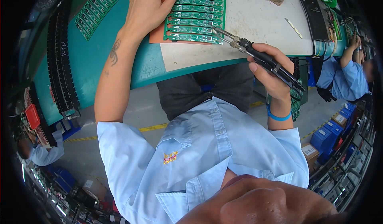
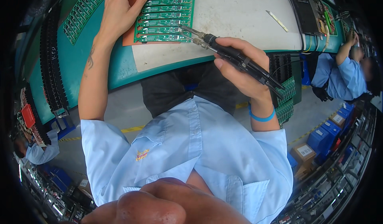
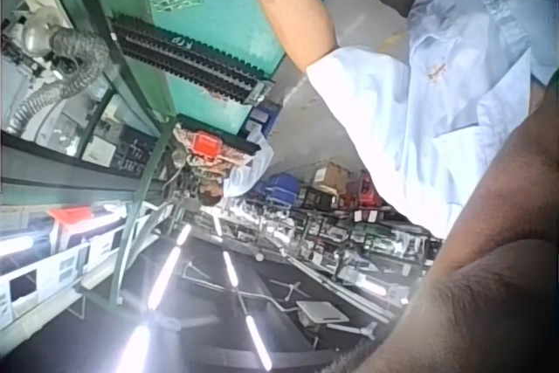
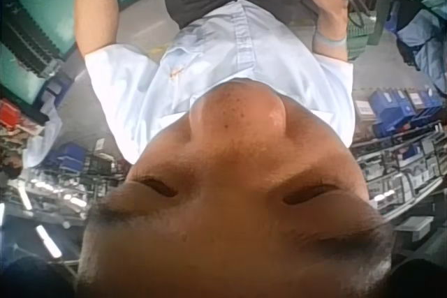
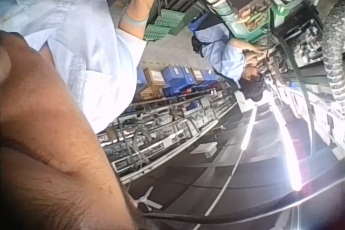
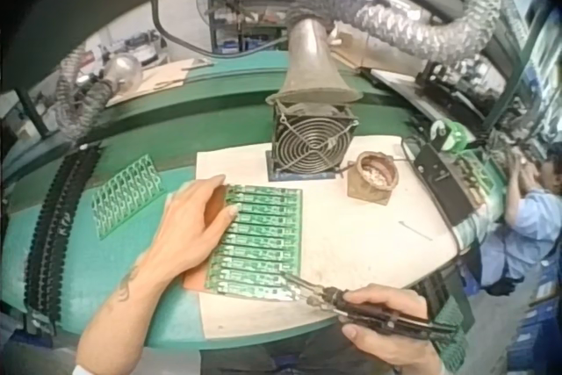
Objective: The worker performs manual soldering on several circuit boards and operates a crimping machine.
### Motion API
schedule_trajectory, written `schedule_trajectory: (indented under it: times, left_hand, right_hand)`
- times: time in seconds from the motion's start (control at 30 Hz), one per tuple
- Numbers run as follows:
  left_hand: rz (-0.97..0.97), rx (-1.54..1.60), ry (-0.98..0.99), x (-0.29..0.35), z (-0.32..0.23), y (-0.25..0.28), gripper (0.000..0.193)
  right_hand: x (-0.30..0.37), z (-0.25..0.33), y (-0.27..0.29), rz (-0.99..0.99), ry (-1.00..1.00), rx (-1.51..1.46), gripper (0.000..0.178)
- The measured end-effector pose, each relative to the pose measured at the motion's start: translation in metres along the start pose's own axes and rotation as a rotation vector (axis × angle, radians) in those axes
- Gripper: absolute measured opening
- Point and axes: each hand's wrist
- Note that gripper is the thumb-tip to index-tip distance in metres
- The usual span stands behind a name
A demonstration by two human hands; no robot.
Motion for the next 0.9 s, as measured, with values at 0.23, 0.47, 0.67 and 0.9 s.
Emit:
schedule_trajectory:
  times: [0.23, 0.47, 0.67, 0.9]
  left_hand:
    - [-0.028, -0.016, -0.016, 0.001, 0.000, -0.001, 0.053]
    - [0.007, -0.022, 0.038, 0.000, 0.002, 0.000, 0.053]
    - [-0.052, -0.050, -0.046, 0.000, 0.000, -0.001, 0.053]
    - [-0.061, -0.063, -0.040, 0.001, 0.000, -0.001, 0.053]
  right_hand:
    - [-0.001, 0.000, -0.001, -0.046, -0.007, 0.012, 0.045]
    - [-0.008, -0.006, -0.001, -0.036, 0.043, -0.006, 0.044]
    - [-0.011, -0.006, -0.002, -0.037, 0.023, 0.024, 0.044]
    - [-0.011, -0.004, -0.002, -0.024, 0.020, 0.016, 0.043]
Point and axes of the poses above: each hand's wrist, its own x-axis away from the middle knuckle, its own y-axis out of the back of the hand, z = x × y, and after that the axes turned 15 degrees about z, right-handed
